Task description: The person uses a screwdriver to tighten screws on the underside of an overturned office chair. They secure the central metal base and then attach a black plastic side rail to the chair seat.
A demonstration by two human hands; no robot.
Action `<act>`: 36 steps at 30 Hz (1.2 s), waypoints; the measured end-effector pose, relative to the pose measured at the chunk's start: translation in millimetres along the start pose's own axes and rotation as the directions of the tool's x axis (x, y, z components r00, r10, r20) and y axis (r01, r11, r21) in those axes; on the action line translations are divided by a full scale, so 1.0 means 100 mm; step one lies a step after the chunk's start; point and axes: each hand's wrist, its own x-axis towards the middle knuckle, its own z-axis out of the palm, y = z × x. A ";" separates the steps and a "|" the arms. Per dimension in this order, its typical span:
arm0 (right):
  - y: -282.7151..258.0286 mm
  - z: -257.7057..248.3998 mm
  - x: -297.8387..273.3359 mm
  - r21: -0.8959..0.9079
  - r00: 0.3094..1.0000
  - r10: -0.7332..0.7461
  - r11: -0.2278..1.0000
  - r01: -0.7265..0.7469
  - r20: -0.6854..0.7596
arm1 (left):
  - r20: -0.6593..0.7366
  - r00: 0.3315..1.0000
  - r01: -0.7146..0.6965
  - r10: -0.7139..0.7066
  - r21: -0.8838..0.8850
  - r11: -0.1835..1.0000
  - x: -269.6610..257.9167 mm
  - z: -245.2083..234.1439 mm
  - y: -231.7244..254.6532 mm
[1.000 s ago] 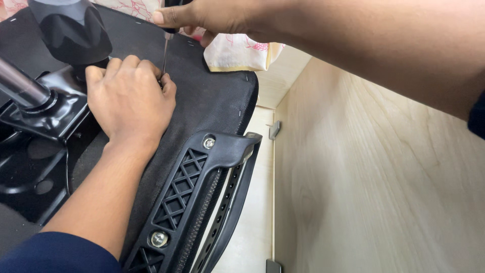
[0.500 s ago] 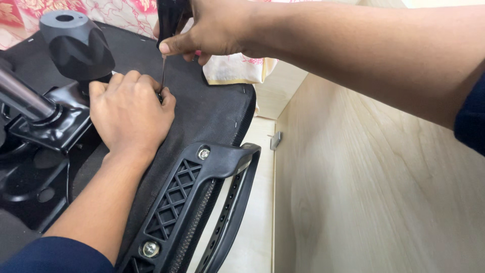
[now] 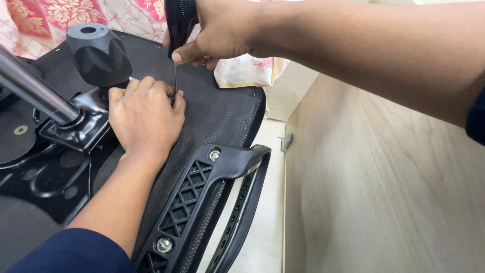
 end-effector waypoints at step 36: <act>-0.06 -0.07 -0.20 0.048 0.996 -0.055 0.997 0.052 0.068 | 0.014 0.999 -0.031 0.031 0.039 0.999 -0.05 0.04 -0.02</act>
